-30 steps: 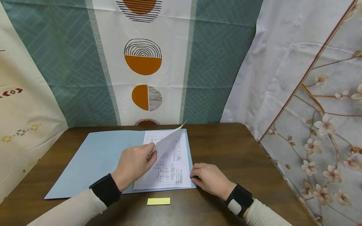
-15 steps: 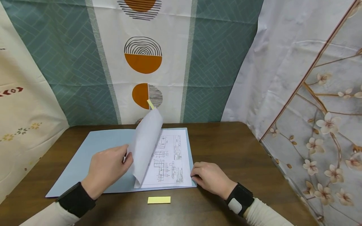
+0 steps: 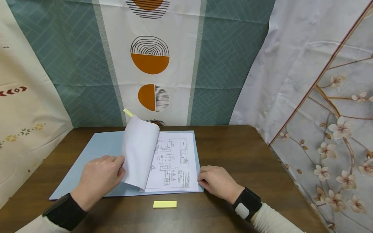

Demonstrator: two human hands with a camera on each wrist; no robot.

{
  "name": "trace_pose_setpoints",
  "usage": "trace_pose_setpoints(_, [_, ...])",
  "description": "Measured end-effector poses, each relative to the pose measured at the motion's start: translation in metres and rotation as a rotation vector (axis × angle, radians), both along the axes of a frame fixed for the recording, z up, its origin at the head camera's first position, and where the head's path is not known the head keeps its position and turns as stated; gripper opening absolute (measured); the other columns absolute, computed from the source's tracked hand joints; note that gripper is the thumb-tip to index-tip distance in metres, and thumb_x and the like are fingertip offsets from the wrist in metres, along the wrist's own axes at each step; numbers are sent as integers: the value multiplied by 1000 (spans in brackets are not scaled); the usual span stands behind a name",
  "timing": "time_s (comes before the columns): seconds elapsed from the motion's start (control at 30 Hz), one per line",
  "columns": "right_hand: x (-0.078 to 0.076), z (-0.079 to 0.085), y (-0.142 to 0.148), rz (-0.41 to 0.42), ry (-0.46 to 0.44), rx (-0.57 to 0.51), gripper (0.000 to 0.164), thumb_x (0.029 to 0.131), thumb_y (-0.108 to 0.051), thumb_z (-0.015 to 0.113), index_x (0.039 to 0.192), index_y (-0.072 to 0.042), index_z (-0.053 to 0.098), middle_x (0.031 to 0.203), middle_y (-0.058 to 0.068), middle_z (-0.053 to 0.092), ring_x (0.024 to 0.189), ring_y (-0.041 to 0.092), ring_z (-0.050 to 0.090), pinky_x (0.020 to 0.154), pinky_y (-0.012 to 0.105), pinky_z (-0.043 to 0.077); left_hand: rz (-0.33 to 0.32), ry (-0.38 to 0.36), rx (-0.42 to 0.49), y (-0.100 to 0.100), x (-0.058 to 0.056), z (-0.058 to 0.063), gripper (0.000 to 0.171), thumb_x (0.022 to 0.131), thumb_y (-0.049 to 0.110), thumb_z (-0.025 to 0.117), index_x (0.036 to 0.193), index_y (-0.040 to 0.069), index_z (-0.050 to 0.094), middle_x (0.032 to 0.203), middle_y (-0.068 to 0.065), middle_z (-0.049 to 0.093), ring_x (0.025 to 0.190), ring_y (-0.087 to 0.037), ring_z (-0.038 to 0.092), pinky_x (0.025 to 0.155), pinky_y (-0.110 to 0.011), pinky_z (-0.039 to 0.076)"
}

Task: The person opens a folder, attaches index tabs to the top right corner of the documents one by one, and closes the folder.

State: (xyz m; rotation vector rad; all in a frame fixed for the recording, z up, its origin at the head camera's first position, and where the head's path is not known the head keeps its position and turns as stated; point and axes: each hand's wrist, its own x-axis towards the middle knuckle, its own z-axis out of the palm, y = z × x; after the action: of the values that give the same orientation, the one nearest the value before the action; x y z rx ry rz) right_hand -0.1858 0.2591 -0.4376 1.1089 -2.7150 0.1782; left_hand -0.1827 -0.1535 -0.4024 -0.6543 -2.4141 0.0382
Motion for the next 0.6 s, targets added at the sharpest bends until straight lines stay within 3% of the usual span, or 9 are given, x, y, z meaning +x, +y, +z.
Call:
trace_pose_setpoints(0.27, [0,-1,0,11,32,-2,10,84,-23,79,94,-21,78,95,-13,62,80,3,53,75,22,51,-30,46,-56,-5,6,-5,20,74,18,75,74,7,59,59,-5,51,51,-18,41,46,-31,31])
trace_pose_setpoints(0.6, [0,-2,0,30,58,-25,10,83,-21,80,92,-21,78,93,-13,62,78,2,53,72,21,50,1,-27,-178,-5,9,-18,22,78,19,76,76,4,61,66,-8,41,62,-23,41,53,-35,39])
